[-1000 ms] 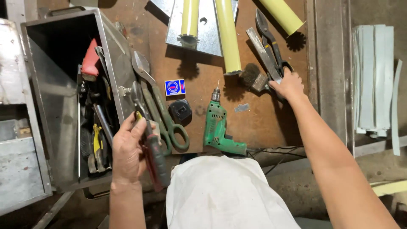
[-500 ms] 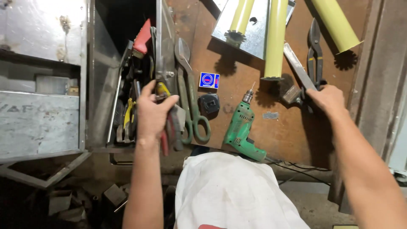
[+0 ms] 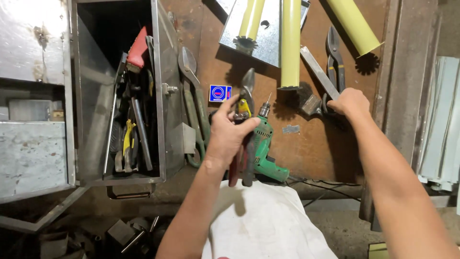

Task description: The person picks up a power drill and fits a toothed hole-saw cutter to it, then holds a yellow plastic pipe against a metal plate on the workbench. They press the pipe end into the cutter and run the drill to trim the pipe end, then handle the pipe and a small block on the bench.

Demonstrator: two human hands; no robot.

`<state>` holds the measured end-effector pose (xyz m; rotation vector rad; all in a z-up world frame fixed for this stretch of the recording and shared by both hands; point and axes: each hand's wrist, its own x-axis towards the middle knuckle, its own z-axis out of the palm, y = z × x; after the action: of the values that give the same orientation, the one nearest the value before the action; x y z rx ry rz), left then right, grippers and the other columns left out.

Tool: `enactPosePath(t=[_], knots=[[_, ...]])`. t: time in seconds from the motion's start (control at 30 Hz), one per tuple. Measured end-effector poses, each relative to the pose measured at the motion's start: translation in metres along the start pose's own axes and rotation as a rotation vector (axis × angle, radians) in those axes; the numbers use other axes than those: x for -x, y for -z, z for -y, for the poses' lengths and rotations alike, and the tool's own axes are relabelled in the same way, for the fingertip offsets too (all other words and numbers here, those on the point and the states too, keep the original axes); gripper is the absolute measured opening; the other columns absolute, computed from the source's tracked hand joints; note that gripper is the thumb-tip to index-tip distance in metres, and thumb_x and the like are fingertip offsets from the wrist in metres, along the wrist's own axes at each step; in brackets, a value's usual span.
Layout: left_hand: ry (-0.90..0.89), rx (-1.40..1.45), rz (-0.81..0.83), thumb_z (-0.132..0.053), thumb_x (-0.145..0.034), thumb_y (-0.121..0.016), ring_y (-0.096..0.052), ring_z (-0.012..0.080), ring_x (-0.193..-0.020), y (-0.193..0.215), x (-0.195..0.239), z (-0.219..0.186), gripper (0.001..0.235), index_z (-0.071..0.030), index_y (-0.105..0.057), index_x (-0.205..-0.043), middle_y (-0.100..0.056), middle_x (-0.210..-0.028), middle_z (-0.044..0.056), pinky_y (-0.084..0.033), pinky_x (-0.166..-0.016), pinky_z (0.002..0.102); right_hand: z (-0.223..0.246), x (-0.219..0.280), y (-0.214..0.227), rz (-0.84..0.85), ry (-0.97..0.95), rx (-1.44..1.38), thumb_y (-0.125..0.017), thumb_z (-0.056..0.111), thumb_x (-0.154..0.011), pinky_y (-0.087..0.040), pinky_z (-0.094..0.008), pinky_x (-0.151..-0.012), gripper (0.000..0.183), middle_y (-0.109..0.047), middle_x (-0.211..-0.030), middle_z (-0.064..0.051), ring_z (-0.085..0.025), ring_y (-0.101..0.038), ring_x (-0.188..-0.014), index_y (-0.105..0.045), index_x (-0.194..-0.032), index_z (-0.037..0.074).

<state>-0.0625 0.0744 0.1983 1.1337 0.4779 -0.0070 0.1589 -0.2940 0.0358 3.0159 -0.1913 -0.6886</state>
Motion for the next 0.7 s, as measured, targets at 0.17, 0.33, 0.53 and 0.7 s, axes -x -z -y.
enactPosePath(t=[0.17,0.33,0.53,0.7], knots=[[0.03,0.103,0.094,-0.004,-0.082,-0.08,-0.066,0.0085,-0.078,0.003,-0.007,0.031,0.054,0.006,-0.057,-0.13,-0.07,-0.095,0.003,-0.056,-0.068,0.024,-0.017,0.052,0.01,0.298,-0.02,-0.557,-0.076,0.04,-0.085,-0.048,-0.039,-0.059,0.041,-0.065,-0.073,-0.014,-0.027,-0.062,-0.063,-0.072,-0.083,-0.001],[0.068,-0.001,0.11,-0.014,-0.089,-0.081,-0.061,0.0102,-0.07,-0.01,-0.017,0.043,0.03,0.004,-0.066,-0.108,-0.064,-0.087,0.004,-0.05,-0.06,0.024,0.028,0.166,0.023,0.276,0.068,-1.1,-0.072,0.023,-0.085,-0.042,-0.032,-0.05,0.022,-0.059,-0.066,-0.003,-0.014,-0.054,-0.055,-0.066,-0.076,0.004],[0.287,0.211,-0.004,-0.028,-0.098,-0.061,-0.064,0.0176,-0.059,0.006,-0.024,0.017,0.031,0.002,-0.068,-0.094,-0.064,-0.077,0.004,-0.05,-0.051,0.03,0.109,0.266,0.047,0.595,0.363,-1.281,-0.073,0.022,-0.086,-0.036,-0.028,-0.045,0.019,-0.054,-0.064,0.001,-0.01,-0.046,-0.051,-0.066,-0.082,0.005],[0.008,0.269,0.024,-0.024,-0.105,-0.062,-0.061,0.0139,-0.066,0.094,-0.022,-0.034,0.025,-0.001,-0.069,-0.096,-0.066,-0.081,0.004,-0.049,-0.058,0.03,0.23,0.302,0.058,0.794,0.685,-1.154,-0.07,0.028,-0.092,-0.037,-0.025,-0.046,0.021,-0.053,-0.066,0.006,-0.006,-0.046,-0.056,-0.064,-0.088,0.009]])
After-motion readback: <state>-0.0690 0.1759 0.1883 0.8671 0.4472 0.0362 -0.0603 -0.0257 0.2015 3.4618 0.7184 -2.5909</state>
